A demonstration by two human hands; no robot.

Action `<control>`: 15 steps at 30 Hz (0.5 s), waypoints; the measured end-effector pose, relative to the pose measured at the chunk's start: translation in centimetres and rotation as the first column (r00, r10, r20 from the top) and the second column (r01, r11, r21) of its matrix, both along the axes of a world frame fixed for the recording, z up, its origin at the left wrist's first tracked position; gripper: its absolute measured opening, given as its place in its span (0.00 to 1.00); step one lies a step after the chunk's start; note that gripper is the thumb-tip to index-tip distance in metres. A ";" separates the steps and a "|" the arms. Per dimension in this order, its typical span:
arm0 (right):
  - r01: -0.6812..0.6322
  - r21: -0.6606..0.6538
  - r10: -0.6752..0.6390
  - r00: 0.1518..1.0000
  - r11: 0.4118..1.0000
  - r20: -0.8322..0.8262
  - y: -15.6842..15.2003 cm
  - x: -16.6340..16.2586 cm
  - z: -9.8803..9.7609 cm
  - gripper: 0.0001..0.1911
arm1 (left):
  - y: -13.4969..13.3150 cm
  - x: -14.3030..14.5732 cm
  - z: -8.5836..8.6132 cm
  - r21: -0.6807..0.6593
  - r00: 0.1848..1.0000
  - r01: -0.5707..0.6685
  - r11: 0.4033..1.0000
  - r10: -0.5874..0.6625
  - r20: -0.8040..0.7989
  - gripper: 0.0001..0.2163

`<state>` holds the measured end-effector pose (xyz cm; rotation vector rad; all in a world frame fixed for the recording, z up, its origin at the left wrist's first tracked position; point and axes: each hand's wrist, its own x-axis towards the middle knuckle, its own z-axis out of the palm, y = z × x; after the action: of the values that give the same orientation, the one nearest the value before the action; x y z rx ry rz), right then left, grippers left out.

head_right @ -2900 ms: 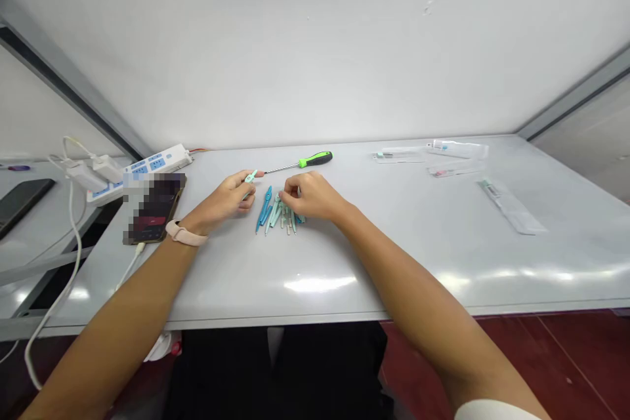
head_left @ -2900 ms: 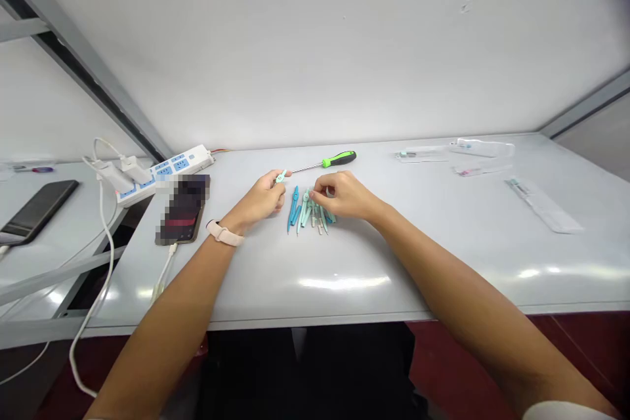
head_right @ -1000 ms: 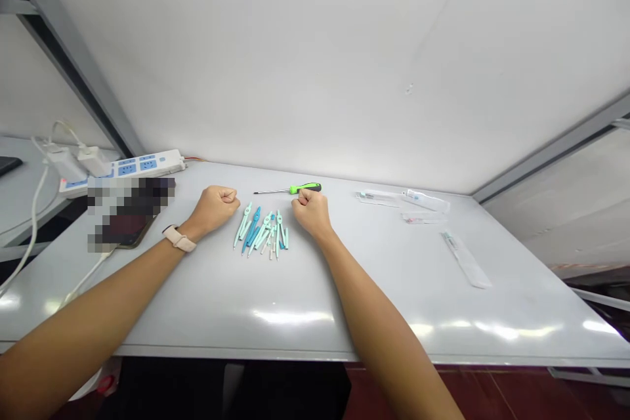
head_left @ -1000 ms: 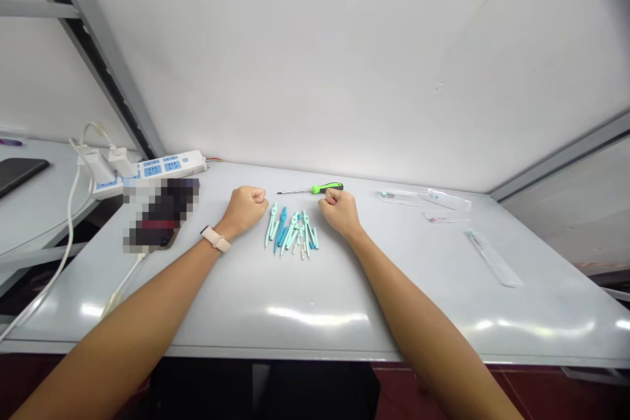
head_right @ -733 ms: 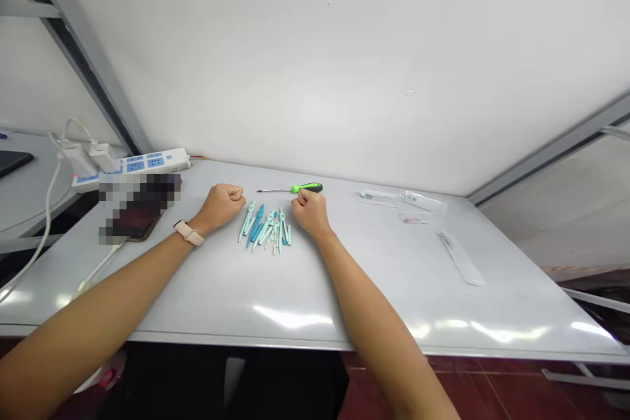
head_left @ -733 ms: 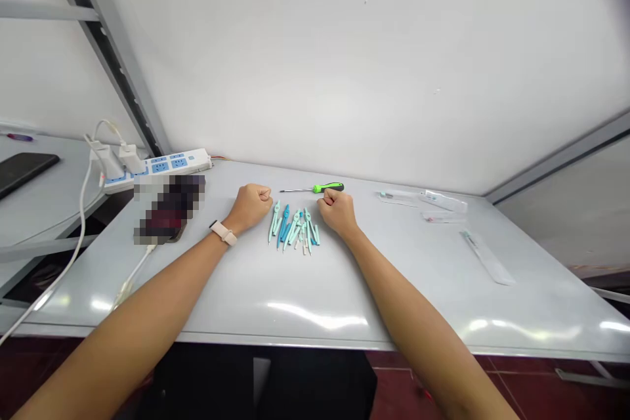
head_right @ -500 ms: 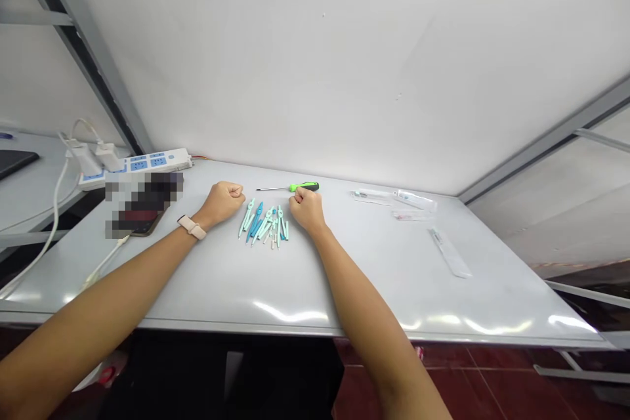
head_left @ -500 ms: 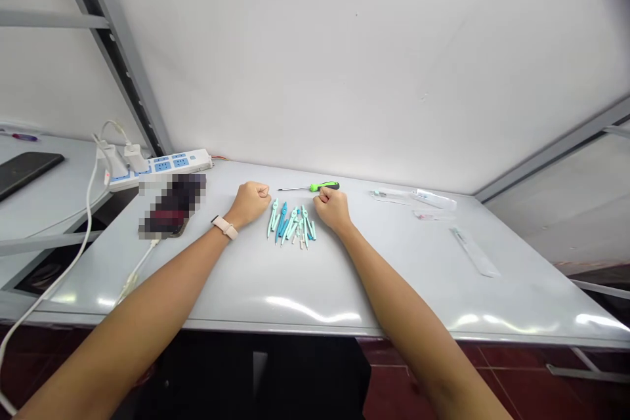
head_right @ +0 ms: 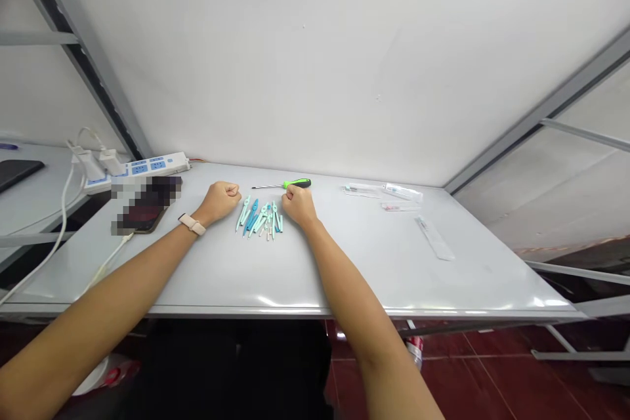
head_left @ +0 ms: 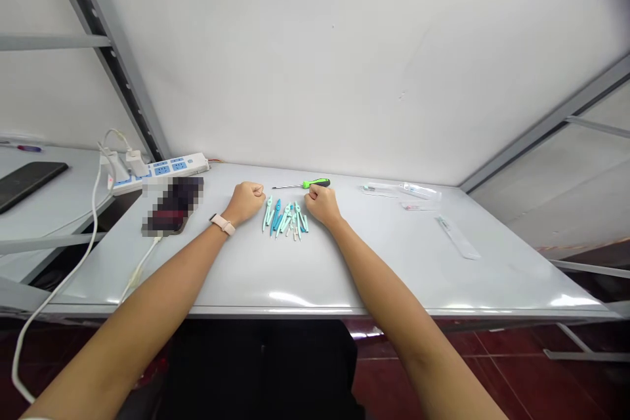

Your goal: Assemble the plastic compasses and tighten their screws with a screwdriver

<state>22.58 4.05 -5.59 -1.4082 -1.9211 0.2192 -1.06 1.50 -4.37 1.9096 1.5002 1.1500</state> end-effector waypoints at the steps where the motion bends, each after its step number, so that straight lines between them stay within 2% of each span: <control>1: 0.001 0.000 -0.001 1.000 1.000 0.004 0.0 0.0 0.0 0.19 | 0.0 0.0 0.0 0.004 1.000 0.002 1.000 -0.002 -0.001 0.15; 9: 0.009 0.013 -0.009 0.999 1.000 0.043 0.1 -0.1 0.1 0.19 | 0.0 0.0 0.0 0.020 0.999 0.034 0.999 -0.034 -0.006 0.15; 15: 0.019 -0.007 -0.018 0.991 1.000 0.131 0.1 0.0 -0.2 0.18 | 0.0 0.0 -0.1 0.027 0.999 0.043 0.999 -0.043 -0.010 0.15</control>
<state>22.54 4.17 -5.77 -1.4774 -2.0139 0.1288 -1.08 1.47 -4.42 1.9586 1.4483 1.1486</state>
